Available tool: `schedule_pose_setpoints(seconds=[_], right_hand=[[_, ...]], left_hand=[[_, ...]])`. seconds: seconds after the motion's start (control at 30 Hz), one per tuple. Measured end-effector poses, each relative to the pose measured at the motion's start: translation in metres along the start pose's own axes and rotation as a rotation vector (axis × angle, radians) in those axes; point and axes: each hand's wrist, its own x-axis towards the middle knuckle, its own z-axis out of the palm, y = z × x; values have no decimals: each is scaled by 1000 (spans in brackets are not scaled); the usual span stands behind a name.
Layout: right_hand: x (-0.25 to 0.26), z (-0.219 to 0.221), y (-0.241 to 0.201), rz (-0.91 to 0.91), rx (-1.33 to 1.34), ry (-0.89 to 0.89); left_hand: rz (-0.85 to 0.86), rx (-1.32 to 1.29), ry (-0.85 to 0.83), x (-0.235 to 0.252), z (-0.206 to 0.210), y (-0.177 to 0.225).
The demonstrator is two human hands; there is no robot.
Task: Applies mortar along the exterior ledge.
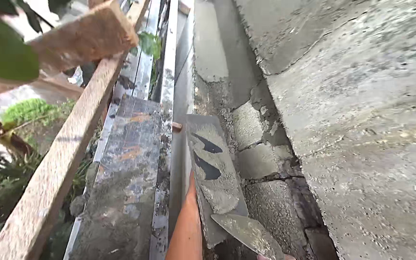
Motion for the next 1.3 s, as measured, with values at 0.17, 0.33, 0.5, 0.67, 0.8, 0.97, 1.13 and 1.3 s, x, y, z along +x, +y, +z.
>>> schedule_pose_setpoints(seconds=[0.17,0.33,0.5,0.67,0.8,0.97,1.13,1.3], right_hand=[[42,-34,-19,-194,57,294],[70,-15,-51,-324,133,446],[92,32,-104,-215,299,531],[159,29,-87,221,488,251],[220,18,-39,533,620,342],[165,53,-72,559,666,252],[177,15,-66,634,919,185],[212,-40,-30,574,1000,229]], left_hand=[[-274,144,-176,-5,41,75],[123,-26,-398,49,1,-8],[29,-11,-100,54,-35,-39],[-20,-173,73,53,-55,-77],[-153,-133,114,54,-51,-87],[-184,-109,51,66,-31,-87],[-284,-41,60,79,-24,-91],[-299,-134,81,83,-18,-89]])
